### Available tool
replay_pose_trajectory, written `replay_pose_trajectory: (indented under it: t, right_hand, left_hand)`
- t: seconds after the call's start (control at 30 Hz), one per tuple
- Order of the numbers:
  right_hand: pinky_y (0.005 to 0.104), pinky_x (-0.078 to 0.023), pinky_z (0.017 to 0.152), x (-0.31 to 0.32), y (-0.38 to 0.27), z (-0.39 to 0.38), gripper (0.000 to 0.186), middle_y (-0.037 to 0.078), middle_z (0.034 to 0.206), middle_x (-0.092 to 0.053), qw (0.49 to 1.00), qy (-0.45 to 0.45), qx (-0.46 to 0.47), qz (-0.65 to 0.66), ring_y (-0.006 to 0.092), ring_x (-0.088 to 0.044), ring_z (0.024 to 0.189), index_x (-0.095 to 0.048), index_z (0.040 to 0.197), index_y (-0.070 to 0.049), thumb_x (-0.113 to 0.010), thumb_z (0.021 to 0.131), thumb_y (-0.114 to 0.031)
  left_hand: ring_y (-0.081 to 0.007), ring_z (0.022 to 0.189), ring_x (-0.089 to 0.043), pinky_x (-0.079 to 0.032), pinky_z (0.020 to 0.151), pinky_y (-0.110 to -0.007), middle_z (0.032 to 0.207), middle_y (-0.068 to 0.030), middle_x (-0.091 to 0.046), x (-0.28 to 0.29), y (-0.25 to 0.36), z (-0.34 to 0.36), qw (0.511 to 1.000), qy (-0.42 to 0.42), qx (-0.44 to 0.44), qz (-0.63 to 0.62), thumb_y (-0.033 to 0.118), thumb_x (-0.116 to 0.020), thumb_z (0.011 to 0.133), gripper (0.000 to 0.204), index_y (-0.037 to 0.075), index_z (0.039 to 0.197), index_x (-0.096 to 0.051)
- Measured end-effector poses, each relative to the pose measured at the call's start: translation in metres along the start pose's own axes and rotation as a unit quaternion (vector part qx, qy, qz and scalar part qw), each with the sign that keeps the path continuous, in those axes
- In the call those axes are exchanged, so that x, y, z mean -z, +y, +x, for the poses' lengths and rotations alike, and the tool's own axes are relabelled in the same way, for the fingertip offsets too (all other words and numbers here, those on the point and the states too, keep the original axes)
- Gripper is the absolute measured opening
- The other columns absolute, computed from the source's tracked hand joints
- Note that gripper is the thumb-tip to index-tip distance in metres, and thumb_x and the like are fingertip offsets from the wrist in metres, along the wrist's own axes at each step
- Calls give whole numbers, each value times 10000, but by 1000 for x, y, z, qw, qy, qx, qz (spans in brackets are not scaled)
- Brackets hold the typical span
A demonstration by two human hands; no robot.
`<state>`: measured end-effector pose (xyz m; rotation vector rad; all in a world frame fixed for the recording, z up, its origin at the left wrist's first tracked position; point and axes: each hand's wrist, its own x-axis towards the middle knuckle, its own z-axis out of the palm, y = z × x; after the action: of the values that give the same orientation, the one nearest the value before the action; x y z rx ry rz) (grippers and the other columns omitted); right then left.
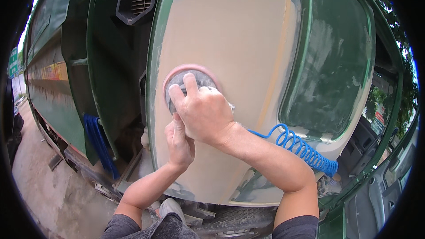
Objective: The person uses a pneumatic dual-action orbital sander to smooth down body filler and paint on the exterior cab door panel of a green truck.
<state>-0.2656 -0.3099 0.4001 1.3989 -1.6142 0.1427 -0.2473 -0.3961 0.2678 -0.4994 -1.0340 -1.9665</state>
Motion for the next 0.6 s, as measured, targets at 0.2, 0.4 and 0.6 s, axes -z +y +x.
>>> replay_pose_trajectory:
  t: [0.2,0.4,0.6]
  right_hand:
    - [531,-529,849,91,107,113,348,278,1052,-654,985,140,-40,-88,476,-651,1005,-594,1090,-19,-666,814,-220]
    - [518,-552,755,72,97,97,367,230,1072,-651,987,61,-76,-126,453,-675,883,-601,1122,-41,-678,799,-198]
    - [357,-545,520,-22,-27,-49,332,119,920,-550,999,-2,1,-39,232,-651,579,-590,1011,-66,-705,720,-178]
  left_hand:
    - [-242,881,-763,-665,739,-386,967,-166,-732,-137,93,162,995,-82,-25,55,508,-513,1066,612,-86,1121,-651]
    - [-241,918,-754,-649,783,-371,1064,-172,-719,-114,81,136,995,-96,-14,22,485,-517,1071,565,-49,1212,-634]
    - [-91,985,-635,-520,840,-270,1108,-30,-679,28,-38,-54,997,-32,-10,-69,410,-446,1117,457,-4,1182,-630]
